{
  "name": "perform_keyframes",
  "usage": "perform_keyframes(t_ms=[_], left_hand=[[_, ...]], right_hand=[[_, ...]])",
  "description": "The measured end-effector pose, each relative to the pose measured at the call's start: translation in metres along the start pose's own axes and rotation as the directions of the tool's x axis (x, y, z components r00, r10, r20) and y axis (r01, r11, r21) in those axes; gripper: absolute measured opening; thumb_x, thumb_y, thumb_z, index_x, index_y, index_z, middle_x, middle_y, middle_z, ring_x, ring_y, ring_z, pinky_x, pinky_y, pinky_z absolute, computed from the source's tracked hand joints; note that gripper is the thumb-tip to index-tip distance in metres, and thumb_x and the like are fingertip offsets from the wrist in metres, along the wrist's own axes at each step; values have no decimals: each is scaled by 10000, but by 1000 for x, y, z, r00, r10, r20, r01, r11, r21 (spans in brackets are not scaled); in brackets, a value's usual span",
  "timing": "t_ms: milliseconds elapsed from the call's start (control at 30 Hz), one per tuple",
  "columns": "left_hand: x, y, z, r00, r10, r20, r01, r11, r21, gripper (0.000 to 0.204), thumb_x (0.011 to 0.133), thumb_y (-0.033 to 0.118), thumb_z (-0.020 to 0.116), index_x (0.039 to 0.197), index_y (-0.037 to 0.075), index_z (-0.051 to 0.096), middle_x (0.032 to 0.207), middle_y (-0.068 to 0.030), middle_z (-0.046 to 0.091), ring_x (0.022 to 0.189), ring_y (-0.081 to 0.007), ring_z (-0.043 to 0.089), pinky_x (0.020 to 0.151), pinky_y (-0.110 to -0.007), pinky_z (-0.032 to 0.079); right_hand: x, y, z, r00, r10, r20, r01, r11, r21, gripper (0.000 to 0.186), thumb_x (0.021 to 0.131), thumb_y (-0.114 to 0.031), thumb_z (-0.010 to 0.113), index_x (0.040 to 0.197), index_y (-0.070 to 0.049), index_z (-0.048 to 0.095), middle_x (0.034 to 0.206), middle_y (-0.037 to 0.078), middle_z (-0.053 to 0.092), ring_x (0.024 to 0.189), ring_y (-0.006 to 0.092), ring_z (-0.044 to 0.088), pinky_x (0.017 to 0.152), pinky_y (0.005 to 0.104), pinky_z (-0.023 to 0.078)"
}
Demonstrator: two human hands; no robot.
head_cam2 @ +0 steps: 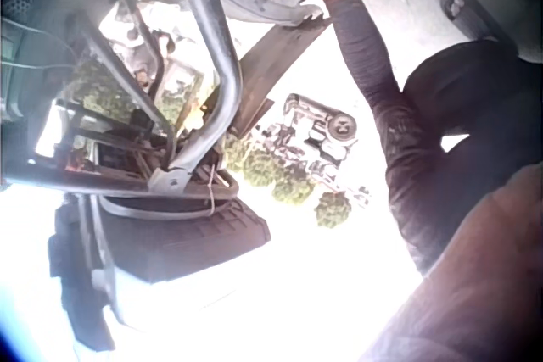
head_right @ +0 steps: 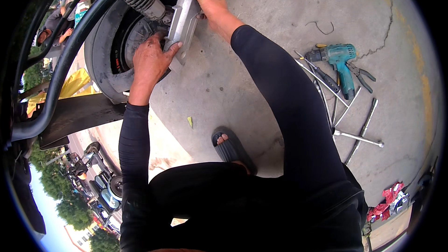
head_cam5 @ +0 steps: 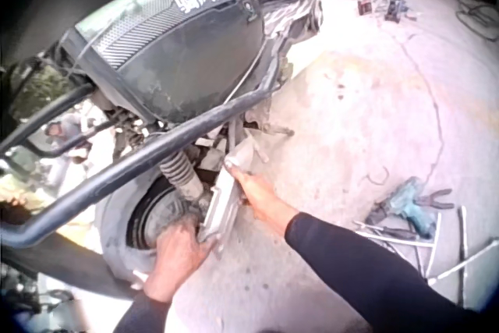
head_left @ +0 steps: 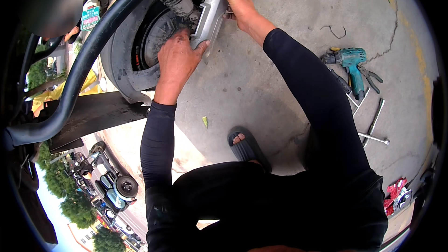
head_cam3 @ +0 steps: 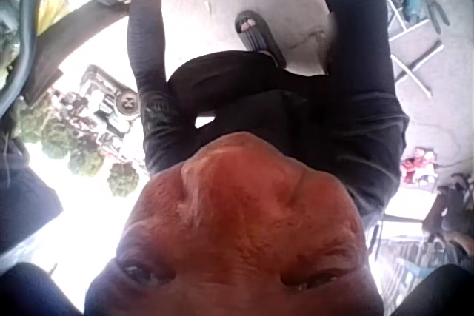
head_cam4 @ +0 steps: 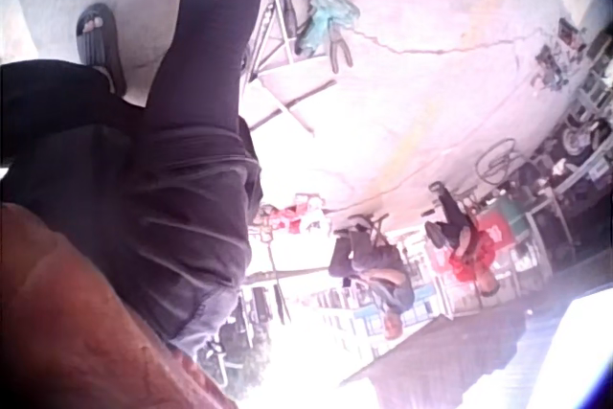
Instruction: The person secures wires on the front wheel assembly of an electric scooter using zip ties and pliers. They then install a metal cover plate over the wheel area, fastening it with a T-handle wrench. The person briefly tests the scooter's controls before moving to a bicycle and adjusting its seat.
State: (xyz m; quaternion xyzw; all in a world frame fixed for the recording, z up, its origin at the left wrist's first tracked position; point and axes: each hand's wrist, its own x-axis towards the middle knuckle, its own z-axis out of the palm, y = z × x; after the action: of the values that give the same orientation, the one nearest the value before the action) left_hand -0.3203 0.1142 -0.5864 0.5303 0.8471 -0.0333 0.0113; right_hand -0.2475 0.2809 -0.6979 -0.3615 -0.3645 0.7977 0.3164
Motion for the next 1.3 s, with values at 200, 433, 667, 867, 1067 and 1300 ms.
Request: perform_keyframes(t_ms=[200, 433, 667, 867, 1067, 1300], left_hand=[[24, -10, 26, 995, 94, -36, -99, 982, -160, 561, 799, 456, 717, 1093, -18, 660, 919, -233, 691, 888, -376, 673, 798, -444, 515], [33, -21, 33, 987, 162, 8, -159, 980, -123, 533, 775, 468, 744, 912, -46, 711, 734, -230, 670, 721, -367, 670, 718, -427, 525], [36, -17, 26, 982, 182, 58, -171, 972, -160, 547, 792, 477, 710, 878, -64, 695, 738, -244, 662, 747, -374, 672, 723, -443, 522], [34, -22, 25, 986, 148, 81, -120, 953, -277, 567, 779, 504, 711, 906, -49, 703, 766, -244, 673, 767, -363, 680, 752, -429, 534], [31, -25, 37, 980, 178, 85, -148, 949, -278, 611, 769, 548, 706, 932, -41, 705, 793, -231, 686, 793, -364, 681, 757, -419, 538], [37, -37, 26, 979, 170, 111, -137, 957, -257, 615, 759, 542, 727, 896, -57, 716, 678, -187, 668, 694, -293, 687, 704, -381, 532]], right_hand=[[0, -3, 3, 999, 0, 41, -1, 1000, 12, 677, 740, -545, 764, 1013, 57, 620, 916, 94, 620, 828, 174, 592, 645, 322, 477], [7, 2, 0, 992, 73, 99, -76, 997, 24, 622, 851, -517, 671, 1131, 38, 647, 1017, 117, 677, 858, 213, 624, 702, 333, 473], [-17, 27, -58, 984, 165, 60, -175, 951, 254, 337, 949, -247, 542, 1147, 25, 523, 985, 72, 529, 853, 159, 549, 750, 321, 473], [-65, 18, -90, 950, 293, -112, -273, 948, 163, 397, 962, -45, 384, 1329, 94, 449, 1252, 204, 572, 1109, 264, 617, 951, 333, 494], [-109, 2, -78, 936, 243, -254, -237, 970, 57, 407, 1014, -157, 436, 1356, 63, 434, 1256, 166, 613, 1098, 245, 622, 956, 332, 485], [-94, 49, -41, 973, 231, -28, -219, 949, 227, 306, 1003, -224, 515, 1190, 14, 561, 1081, 97, 675, 914, 160, 613, 806, 290, 497]])
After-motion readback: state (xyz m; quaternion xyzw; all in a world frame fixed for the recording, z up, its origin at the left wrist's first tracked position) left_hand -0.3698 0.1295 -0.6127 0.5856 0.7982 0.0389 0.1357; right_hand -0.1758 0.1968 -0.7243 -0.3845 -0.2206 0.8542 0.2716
